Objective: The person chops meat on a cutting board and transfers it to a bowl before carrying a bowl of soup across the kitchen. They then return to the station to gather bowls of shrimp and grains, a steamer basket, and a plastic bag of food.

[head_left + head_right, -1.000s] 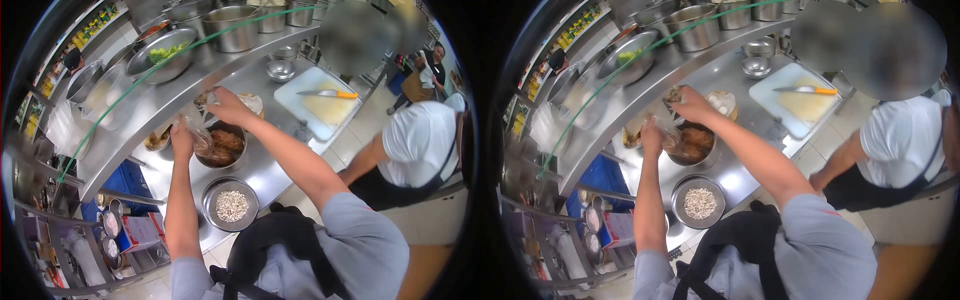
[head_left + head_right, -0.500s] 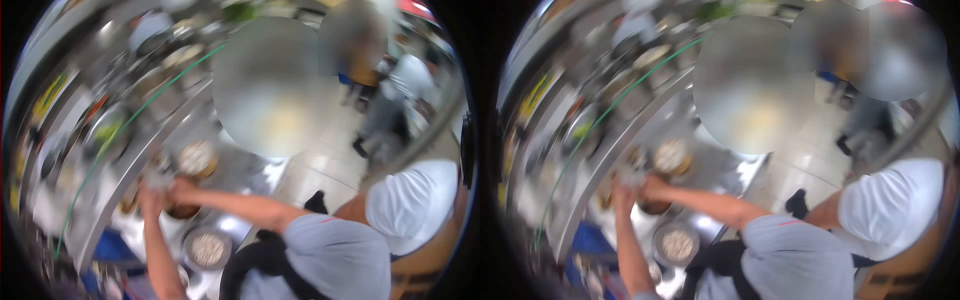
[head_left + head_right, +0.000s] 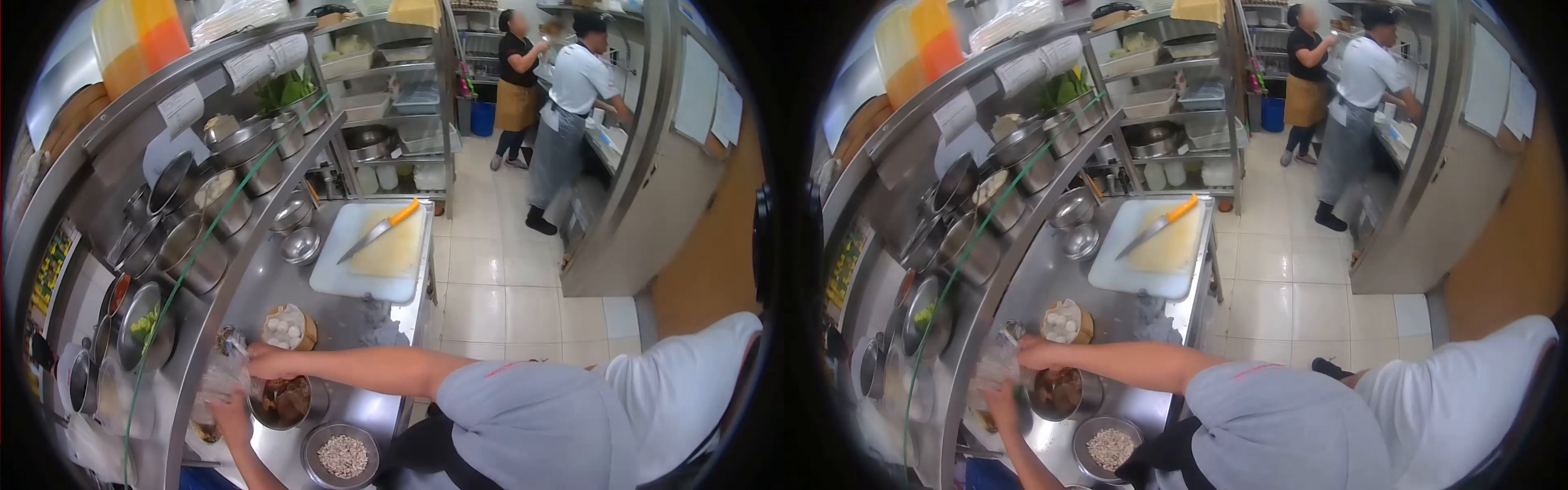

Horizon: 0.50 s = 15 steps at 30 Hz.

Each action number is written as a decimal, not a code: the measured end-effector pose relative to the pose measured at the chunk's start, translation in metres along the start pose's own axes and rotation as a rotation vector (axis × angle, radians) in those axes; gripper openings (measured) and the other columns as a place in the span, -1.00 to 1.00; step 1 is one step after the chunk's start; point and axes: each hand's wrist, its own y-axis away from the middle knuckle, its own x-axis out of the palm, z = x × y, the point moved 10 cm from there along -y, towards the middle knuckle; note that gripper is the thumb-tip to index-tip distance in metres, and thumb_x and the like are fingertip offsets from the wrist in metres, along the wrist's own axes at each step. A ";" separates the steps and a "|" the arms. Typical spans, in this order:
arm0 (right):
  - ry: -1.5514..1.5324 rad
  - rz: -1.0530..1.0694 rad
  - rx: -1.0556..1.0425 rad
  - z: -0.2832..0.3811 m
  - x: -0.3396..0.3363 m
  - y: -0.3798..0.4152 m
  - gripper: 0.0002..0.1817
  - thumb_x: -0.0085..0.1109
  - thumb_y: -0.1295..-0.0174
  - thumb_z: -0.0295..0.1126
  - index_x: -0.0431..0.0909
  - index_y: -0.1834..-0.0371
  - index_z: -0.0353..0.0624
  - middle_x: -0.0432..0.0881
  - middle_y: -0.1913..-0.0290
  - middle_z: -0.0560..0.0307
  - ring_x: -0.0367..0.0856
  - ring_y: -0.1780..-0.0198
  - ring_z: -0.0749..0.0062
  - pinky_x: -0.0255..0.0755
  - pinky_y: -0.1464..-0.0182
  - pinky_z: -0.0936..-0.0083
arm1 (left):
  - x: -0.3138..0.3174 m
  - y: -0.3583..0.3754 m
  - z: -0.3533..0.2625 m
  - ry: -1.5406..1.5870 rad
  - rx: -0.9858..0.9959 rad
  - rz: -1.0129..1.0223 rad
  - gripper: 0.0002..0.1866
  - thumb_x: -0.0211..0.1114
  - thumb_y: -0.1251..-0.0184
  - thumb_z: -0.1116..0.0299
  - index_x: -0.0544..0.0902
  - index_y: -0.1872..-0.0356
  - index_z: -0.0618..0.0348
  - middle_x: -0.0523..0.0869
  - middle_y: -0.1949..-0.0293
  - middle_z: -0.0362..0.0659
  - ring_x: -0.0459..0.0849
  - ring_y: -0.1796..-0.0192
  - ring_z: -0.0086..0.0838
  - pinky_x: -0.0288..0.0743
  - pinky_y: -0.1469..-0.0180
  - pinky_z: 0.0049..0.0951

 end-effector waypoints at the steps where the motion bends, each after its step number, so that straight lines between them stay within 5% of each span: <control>1: -0.005 -0.009 -0.001 -0.003 -0.001 0.002 -0.72 0.26 -0.20 -0.36 0.68 0.13 -0.37 0.74 0.30 -0.06 0.67 0.31 0.41 0.55 0.26 0.34 | 0.009 0.002 -0.004 -0.002 0.003 0.009 -0.54 0.34 -0.40 0.29 0.56 -0.14 0.50 0.70 -0.12 0.15 0.64 -0.21 0.08 0.44 -0.29 -0.06; 3: 0.342 -0.021 0.028 -0.013 -0.013 0.007 -0.70 0.25 -0.23 -0.39 0.66 0.07 -0.40 0.73 0.27 -0.16 0.72 0.26 0.21 0.58 0.16 0.23 | 0.053 0.004 -0.016 -0.119 0.081 0.248 -0.65 0.24 -0.36 0.40 0.61 -0.03 0.51 0.72 0.03 0.27 0.67 -0.12 0.14 0.45 -0.25 -0.03; 5: 0.671 0.030 -0.153 0.040 -0.032 0.063 -0.50 0.24 -0.29 -0.32 0.51 -0.26 -0.36 0.71 0.08 -0.31 0.72 0.00 -0.12 0.56 -0.05 0.13 | 0.060 0.003 -0.035 -0.249 0.173 0.218 -0.67 0.21 -0.33 0.42 0.62 0.00 0.48 0.70 0.10 0.30 0.67 -0.06 0.18 0.47 -0.20 -0.02; 7: 0.731 0.085 -0.284 0.081 -0.050 0.118 -0.43 0.25 -0.31 -0.29 0.45 -0.34 -0.33 0.69 0.03 -0.34 0.70 -0.08 -0.19 0.54 -0.12 0.12 | 0.075 -0.003 -0.023 -0.793 0.164 0.325 -0.67 0.19 -0.35 0.42 0.62 -0.02 0.45 0.72 0.13 0.27 0.69 -0.05 0.13 0.50 -0.14 -0.06; 8: 0.866 0.028 -0.457 0.099 -0.060 0.141 -0.37 0.28 -0.30 -0.29 0.39 -0.41 -0.29 0.67 -0.04 -0.31 0.68 -0.15 -0.14 0.52 -0.17 0.08 | 0.083 -0.001 -0.041 -0.801 0.157 0.332 -0.67 0.19 -0.35 0.42 0.62 -0.02 0.45 0.72 0.13 0.27 0.69 -0.05 0.13 0.50 -0.14 -0.06; 9: 0.994 -0.034 -0.629 0.112 -0.068 0.157 -0.30 0.32 -0.29 -0.28 0.33 -0.47 -0.24 0.65 -0.12 -0.28 0.65 -0.22 -0.09 0.49 -0.22 0.05 | 0.107 0.008 -0.074 -0.455 0.129 0.464 -0.68 0.24 -0.35 0.39 0.62 -0.01 0.45 0.73 0.15 0.25 0.70 -0.03 0.08 0.51 -0.12 -0.09; 10: 0.985 -0.030 -0.623 0.093 -0.090 0.150 -0.30 0.32 -0.29 -0.28 0.33 -0.47 -0.24 0.65 -0.12 -0.28 0.65 -0.22 -0.09 0.49 -0.22 0.05 | 0.134 0.017 -0.105 -0.098 0.095 0.575 -0.67 0.29 -0.35 0.37 0.63 0.00 0.44 0.73 0.17 0.24 0.72 -0.01 0.03 0.52 -0.10 -0.13; 11: 0.906 -0.030 -0.671 0.067 -0.116 0.143 -0.22 0.37 -0.27 -0.25 0.27 -0.53 -0.19 0.59 -0.21 -0.24 0.60 -0.27 -0.06 0.45 -0.27 0.00 | 0.152 0.020 -0.118 -0.104 0.078 0.577 -0.67 0.29 -0.35 0.37 0.63 0.00 0.44 0.73 0.17 0.24 0.72 -0.01 0.03 0.52 -0.10 -0.13; 13: 0.822 -0.014 -0.727 0.063 -0.165 0.137 -0.13 0.43 -0.24 -0.23 0.21 -0.59 -0.14 0.54 -0.31 -0.20 0.56 -0.33 -0.03 0.41 -0.32 -0.05 | 0.207 0.031 -0.137 -0.089 0.019 0.766 -0.52 0.43 -0.32 0.29 0.60 -0.16 0.38 0.75 0.05 0.21 0.74 -0.05 -0.08 0.55 -0.13 -0.23; 15: 0.637 0.217 -0.283 0.061 -0.253 0.115 0.09 0.32 -0.29 0.14 -0.12 -0.75 0.08 0.30 -0.58 -0.15 0.34 -0.54 -0.20 0.19 -0.55 0.06 | 0.249 0.032 -0.157 0.268 -0.125 0.743 0.04 0.51 -0.30 0.28 0.02 -0.68 0.14 0.32 -0.57 0.05 0.62 -0.29 -0.02 0.53 -0.28 -0.23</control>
